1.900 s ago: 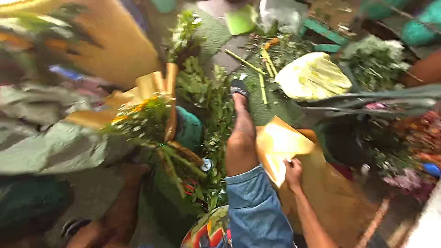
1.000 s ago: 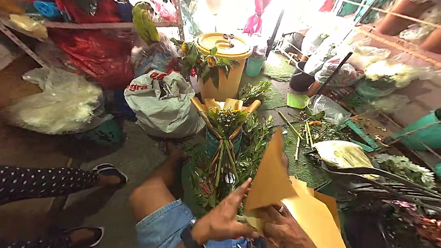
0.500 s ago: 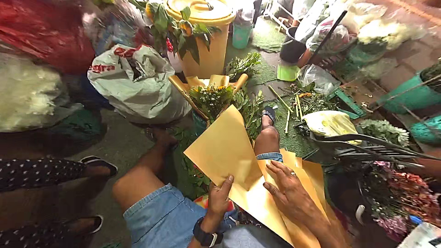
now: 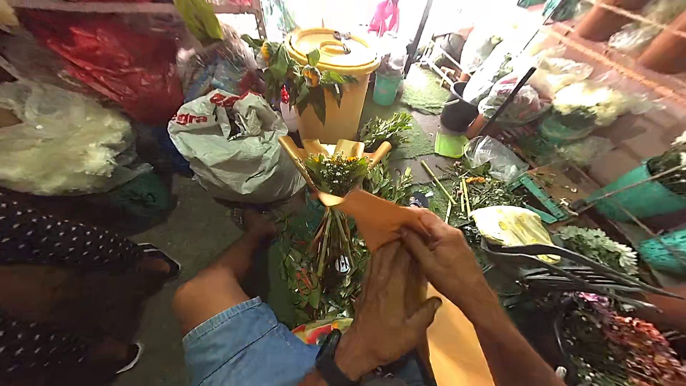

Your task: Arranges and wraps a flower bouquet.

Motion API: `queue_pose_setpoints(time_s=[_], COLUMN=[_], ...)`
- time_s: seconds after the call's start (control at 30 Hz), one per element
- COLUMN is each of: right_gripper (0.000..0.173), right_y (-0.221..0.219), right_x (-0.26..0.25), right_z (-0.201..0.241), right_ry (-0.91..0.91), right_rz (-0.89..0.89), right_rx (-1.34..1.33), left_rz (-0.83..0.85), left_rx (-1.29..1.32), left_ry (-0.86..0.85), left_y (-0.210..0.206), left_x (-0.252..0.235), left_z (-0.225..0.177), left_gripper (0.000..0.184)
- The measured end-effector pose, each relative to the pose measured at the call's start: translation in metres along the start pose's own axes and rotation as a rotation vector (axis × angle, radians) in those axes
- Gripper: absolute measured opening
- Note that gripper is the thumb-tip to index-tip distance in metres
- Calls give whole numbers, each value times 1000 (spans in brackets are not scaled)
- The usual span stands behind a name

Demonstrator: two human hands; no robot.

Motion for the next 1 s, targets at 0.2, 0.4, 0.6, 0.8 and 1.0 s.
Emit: queue_pose_setpoints(time_s=[0.2, 0.4, 0.6, 0.8, 1.0], right_gripper=[17, 18, 36, 30, 27], right_y=[77, 138, 172, 159, 124], right_x=[-34, -64, -59, -51, -44], right_z=[-12, 2, -1, 17, 62], right_ry=[-164, -65, -7, 38, 104], right_rz=[-24, -148, -216, -321, -331], right_rx=[-451, -423, -309, -434, -570], left_rz=[-327, 49, -88, -440, -384], left_rx=[525, 1233, 1106, 684, 318], left_ry=[481, 467, 274, 294, -214], left_y=[22, 26, 36, 40, 41], left_x=[-54, -130, -145, -152, -124], left_z=[62, 39, -12, -17, -39], left_gripper=[100, 20, 10, 50, 69])
Point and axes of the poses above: each hand's wrist, its own x-axis away from the middle knuckle, its own y-axis out of the back of the hand, z = x × y, the point moved 2 cm from there along -x, towards the middle knuckle, and after that the axes turned 14 degrees about -z, right-handed, at the moved point
